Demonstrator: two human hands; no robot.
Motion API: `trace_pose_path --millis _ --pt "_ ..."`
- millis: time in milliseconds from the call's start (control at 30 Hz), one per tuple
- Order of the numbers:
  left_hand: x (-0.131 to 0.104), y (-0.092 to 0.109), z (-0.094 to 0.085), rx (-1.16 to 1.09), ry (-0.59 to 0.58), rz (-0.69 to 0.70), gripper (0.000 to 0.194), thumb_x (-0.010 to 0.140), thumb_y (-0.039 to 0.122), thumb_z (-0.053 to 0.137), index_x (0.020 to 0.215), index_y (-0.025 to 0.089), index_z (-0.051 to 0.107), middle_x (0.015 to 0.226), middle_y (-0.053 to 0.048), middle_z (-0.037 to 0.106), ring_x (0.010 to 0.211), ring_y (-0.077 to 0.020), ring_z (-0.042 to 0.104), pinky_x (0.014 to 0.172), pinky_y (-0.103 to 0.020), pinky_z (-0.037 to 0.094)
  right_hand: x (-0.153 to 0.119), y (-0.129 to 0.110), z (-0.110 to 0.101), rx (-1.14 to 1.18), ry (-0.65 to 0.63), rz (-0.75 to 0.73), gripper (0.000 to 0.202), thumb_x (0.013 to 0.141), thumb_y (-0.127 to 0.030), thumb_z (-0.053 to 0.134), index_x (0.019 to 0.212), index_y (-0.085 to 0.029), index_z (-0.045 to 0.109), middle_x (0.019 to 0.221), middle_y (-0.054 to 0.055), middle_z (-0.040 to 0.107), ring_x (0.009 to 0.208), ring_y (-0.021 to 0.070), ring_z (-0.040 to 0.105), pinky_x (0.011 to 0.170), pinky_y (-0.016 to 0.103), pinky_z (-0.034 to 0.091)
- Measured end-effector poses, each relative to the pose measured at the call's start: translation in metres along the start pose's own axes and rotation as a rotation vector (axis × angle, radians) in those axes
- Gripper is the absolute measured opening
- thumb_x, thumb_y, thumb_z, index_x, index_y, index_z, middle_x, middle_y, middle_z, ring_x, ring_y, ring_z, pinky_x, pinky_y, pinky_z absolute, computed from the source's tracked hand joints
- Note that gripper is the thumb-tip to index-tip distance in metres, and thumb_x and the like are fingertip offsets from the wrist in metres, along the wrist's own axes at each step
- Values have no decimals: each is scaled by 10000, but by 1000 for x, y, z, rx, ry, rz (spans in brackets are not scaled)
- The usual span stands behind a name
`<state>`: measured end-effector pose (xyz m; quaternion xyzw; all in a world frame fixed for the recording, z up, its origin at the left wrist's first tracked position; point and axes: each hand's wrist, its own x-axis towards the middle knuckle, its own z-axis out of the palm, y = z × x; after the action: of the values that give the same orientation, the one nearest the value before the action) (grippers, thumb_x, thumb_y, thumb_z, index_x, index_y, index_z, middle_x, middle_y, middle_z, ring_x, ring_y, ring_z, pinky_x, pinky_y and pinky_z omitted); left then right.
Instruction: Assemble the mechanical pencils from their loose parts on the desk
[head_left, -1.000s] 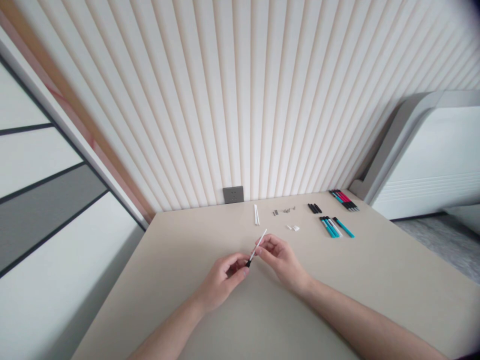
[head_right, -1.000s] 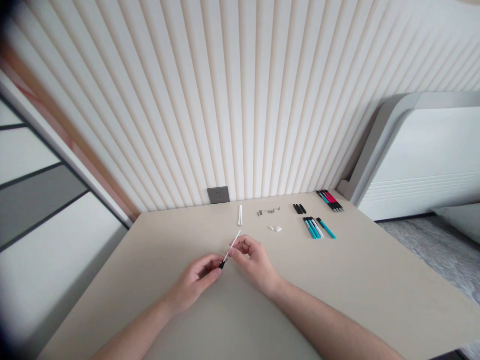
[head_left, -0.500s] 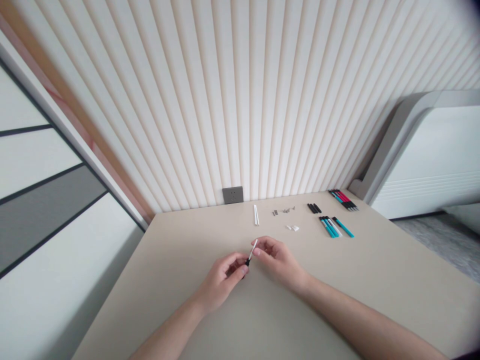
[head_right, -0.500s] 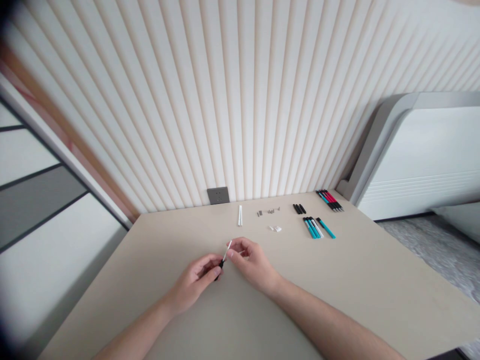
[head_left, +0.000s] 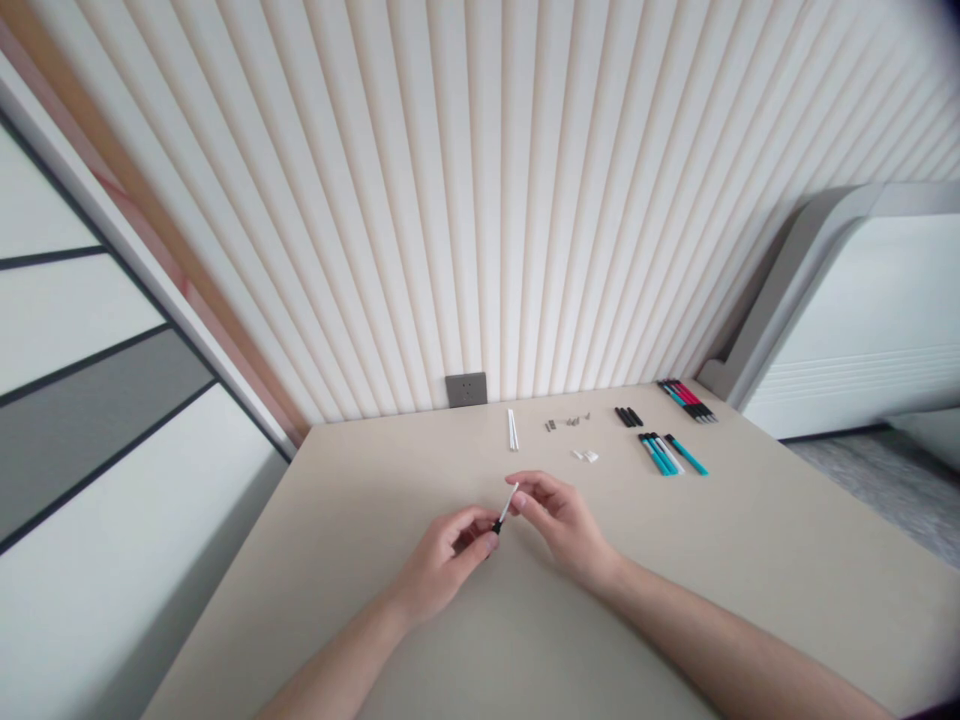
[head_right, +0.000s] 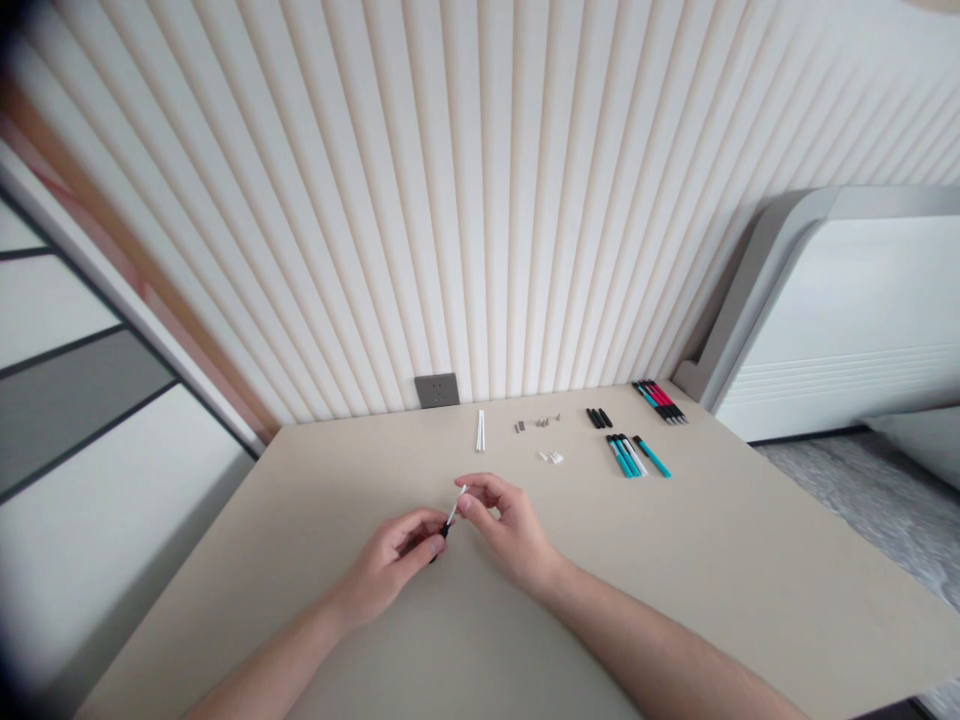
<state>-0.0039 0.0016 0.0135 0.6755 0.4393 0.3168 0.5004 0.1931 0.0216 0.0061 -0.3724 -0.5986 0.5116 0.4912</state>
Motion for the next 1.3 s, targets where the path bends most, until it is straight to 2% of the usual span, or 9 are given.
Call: trace_pose_path --millis 100,333,600,700,800,967,1067,1200,1300 --pt "0 1 0 24 -5 7 207 902 338 568 1004 180 655 829 -11 607 788 -151 545 728 -238 432 0 0 -2 -51 12 3 245 878 -432 609 911 -196 668 819 28 688 775 156 606 770 290 468" --pt "-1 5 -1 49 -29 22 176 891 315 570 932 167 656 739 7 571 715 -138 518 677 -226 421 -2 0 6 -112 -44 -8 269 891 -440 585 855 -182 651 784 22 680 735 141 593 733 271 461" --pt "-3 3 0 45 -32 18 197 884 363 578 911 174 624 749 0 590 715 -144 547 680 -235 436 1 3 5 -158 -5 -48 272 880 -461 589 877 -201 669 849 35 691 791 160 611 766 292 476" --pt "-3 1 0 46 -11 16 205 888 375 574 914 176 620 794 -13 611 756 -155 565 714 -244 447 4 -5 -1 -250 -70 -143 267 881 -449 592 957 -213 693 889 48 700 832 173 624 798 305 486" --pt "-3 0 -1 42 22 19 210 899 376 561 959 181 614 868 -25 617 791 -157 565 739 -249 451 15 -11 -25 -427 -48 -203 313 926 -428 524 1122 -230 666 984 65 702 898 192 630 825 324 491" --pt "0 1 -4 32 81 67 183 895 359 568 945 187 606 937 -32 611 823 -157 549 790 -263 441 49 8 -103 -1011 348 -204 369 964 -296 389 1227 -202 630 1166 118 655 1101 269 559 987 431 399" --pt "1 1 -4 15 107 79 172 890 351 578 922 185 610 926 -32 616 831 -159 542 812 -269 430 63 29 -137 -1276 348 -95 416 931 -172 384 1294 -196 586 1287 105 606 1163 285 520 996 442 383" --pt "1 -2 -3 -62 166 40 202 880 370 600 959 185 610 909 -29 612 826 -162 554 799 -266 431 72 49 -148 -1408 257 -16 475 897 -122 404 1342 -217 542 1425 79 499 1208 295 492 941 431 422" --pt "2 -5 -2 -141 194 45 290 881 365 606 1123 211 563 942 -26 606 851 -162 569 810 -275 440 75 55 -148 -1419 242 4 481 889 -109 408 1332 -230 552 1428 65 498 1200 291 507 920 415 434"
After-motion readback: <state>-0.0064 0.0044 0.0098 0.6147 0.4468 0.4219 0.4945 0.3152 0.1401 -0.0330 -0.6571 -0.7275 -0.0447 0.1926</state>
